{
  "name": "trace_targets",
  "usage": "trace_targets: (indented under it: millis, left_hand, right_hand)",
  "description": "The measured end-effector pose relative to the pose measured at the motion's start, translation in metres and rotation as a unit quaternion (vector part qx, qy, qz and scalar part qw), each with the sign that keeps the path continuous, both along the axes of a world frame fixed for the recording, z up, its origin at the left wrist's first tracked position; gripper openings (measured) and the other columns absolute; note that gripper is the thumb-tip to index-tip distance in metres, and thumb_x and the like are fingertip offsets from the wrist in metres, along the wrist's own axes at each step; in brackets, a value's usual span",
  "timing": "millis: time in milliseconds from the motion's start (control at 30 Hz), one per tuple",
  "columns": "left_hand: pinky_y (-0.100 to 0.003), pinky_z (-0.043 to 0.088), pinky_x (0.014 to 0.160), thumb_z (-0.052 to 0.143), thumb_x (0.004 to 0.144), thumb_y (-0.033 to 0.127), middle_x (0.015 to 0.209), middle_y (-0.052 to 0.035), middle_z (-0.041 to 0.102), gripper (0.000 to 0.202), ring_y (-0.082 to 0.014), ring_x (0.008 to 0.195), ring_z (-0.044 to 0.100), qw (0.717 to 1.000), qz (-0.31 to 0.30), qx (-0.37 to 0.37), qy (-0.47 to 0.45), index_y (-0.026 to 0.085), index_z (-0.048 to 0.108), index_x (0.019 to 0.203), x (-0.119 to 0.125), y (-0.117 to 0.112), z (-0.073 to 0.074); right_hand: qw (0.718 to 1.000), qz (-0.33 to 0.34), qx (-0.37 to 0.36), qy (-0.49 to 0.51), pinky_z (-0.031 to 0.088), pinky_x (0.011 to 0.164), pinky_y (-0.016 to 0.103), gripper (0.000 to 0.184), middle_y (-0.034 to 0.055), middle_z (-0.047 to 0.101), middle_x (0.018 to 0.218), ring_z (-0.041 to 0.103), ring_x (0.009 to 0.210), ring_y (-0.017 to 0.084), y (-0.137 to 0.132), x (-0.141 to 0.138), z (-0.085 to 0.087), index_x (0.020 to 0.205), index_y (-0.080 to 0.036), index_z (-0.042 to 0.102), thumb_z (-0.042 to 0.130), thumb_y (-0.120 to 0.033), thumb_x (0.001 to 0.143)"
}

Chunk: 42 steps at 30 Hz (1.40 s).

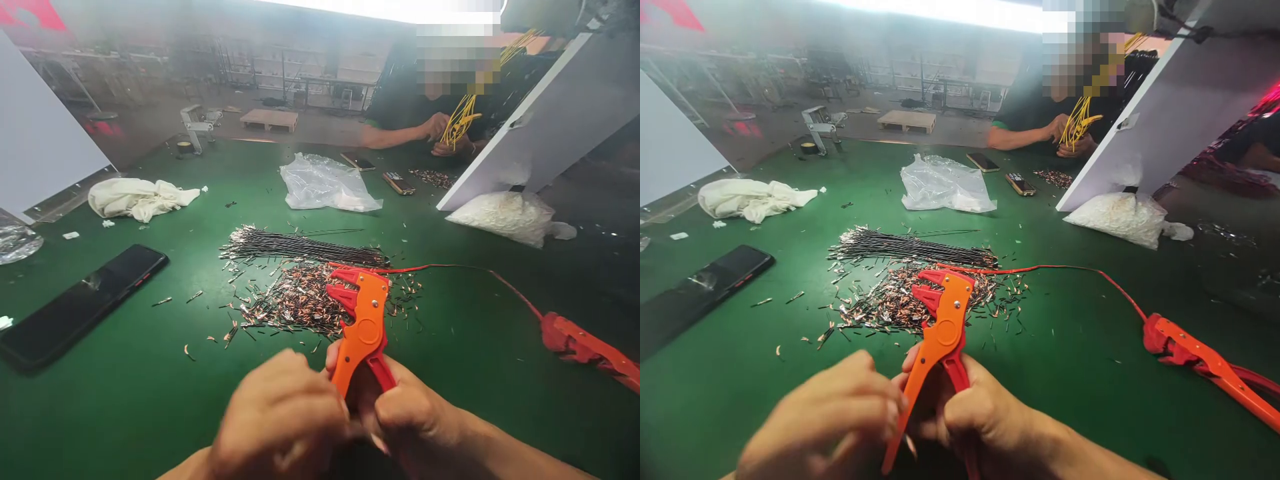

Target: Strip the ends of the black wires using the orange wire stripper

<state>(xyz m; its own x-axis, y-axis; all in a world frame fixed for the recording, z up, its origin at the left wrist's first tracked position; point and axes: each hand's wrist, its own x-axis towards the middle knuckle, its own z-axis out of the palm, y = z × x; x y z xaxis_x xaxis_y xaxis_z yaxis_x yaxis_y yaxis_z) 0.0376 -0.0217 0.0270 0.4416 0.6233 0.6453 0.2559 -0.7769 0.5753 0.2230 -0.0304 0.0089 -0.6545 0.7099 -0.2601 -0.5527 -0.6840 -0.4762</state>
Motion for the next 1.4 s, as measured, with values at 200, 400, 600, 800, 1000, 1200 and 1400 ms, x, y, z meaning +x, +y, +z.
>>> trace_targets:
  millis: [200, 400, 600, 800, 1000, 1200, 1400]
  left_hand:
    - [-0.019, 0.055, 0.062, 0.07, 0.082, 0.014, 0.071, 0.005, 0.071, 0.012, -0.0101, 0.063, 0.067, 0.935, 0.172, -0.256, -0.177, 0.025, 0.07, 0.084, -0.005, 0.007, -0.004]
    - [-0.016, 0.053, 0.06, 0.07, 0.08, 0.017, 0.065, 0.0037, 0.069, 0.006, -0.0095, 0.062, 0.065, 0.9, 0.12, -0.355, -0.221, 0.022, 0.071, 0.076, 0.007, 0.009, -0.007]
    - [-0.013, 0.051, 0.064, 0.071, 0.081, 0.021, 0.071, 0.0044, 0.07, 0.006, -0.0078, 0.066, 0.062, 0.861, 0.094, -0.44, -0.238, 0.021, 0.07, 0.075, 0.015, 0.004, -0.012]
    - [-0.02, 0.053, 0.075, 0.064, 0.088, 0.024, 0.086, 0.0019, 0.073, 0.01, -0.0128, 0.081, 0.067, 0.829, 0.051, -0.499, -0.246, 0.023, 0.072, 0.094, 0.017, 0.0, -0.014]
    - [-0.02, 0.053, 0.073, 0.068, 0.086, 0.022, 0.082, 0.0007, 0.074, 0.009, -0.013, 0.078, 0.067, 0.796, 0.021, -0.529, -0.293, 0.021, 0.075, 0.092, 0.02, -0.001, -0.01]
    - [-0.015, 0.053, 0.073, 0.073, 0.082, 0.022, 0.08, 0.0019, 0.074, 0.01, -0.0089, 0.072, 0.067, 0.751, -0.021, -0.544, -0.374, 0.023, 0.076, 0.092, 0.024, 0.002, -0.007]
    - [-0.015, 0.053, 0.073, 0.074, 0.081, 0.019, 0.08, 0.0015, 0.074, 0.007, -0.0095, 0.073, 0.067, 0.749, -0.037, -0.543, -0.377, 0.021, 0.076, 0.088, 0.022, 0.005, -0.01]
  right_hand:
    - [0.993, 0.049, 0.026, 0.107, 0.049, 0.077, 0.037, 0.051, 0.0059, 0.071, 0.087, 0.069, 0.082, 0.022, -0.007, 0.0, -0.012, 0.104, -0.016, 0.059, 0.055, -0.008, 0.054]
    - [0.994, 0.064, 0.007, 0.092, 0.044, 0.068, 0.03, 0.046, 0.0063, 0.068, 0.078, 0.067, 0.072, 0.019, -0.008, -0.003, -0.01, 0.103, -0.013, 0.059, 0.06, -0.01, 0.058]
    - [0.991, 0.081, 0.0, 0.106, 0.044, 0.07, 0.03, 0.04, 0.0066, 0.068, 0.076, 0.065, 0.069, 0.018, -0.008, -0.003, -0.003, 0.102, -0.013, 0.061, 0.063, -0.014, 0.063]
    - [0.993, 0.08, 0.003, 0.089, 0.041, 0.066, 0.026, 0.035, 0.0077, 0.068, 0.074, 0.061, 0.065, 0.014, -0.009, -0.003, -0.01, 0.099, -0.01, 0.061, 0.065, -0.015, 0.064]
    - [0.993, 0.088, -0.014, 0.071, 0.041, 0.062, 0.025, 0.026, 0.0052, 0.067, 0.067, 0.06, 0.059, 0.014, -0.007, -0.004, -0.005, 0.093, -0.012, 0.062, 0.066, -0.022, 0.069]
    - [0.992, 0.108, 0.004, 0.069, 0.041, 0.056, 0.024, 0.03, 0.0052, 0.064, 0.065, 0.054, 0.053, 0.013, -0.007, -0.004, -0.009, 0.085, -0.011, 0.064, 0.068, -0.026, 0.06]
    - [0.989, 0.083, -0.01, 0.123, 0.036, 0.048, 0.021, 0.027, 0.0053, 0.068, 0.068, 0.051, 0.05, 0.012, -0.008, -0.001, -0.018, 0.086, -0.014, 0.062, 0.063, -0.025, 0.06]
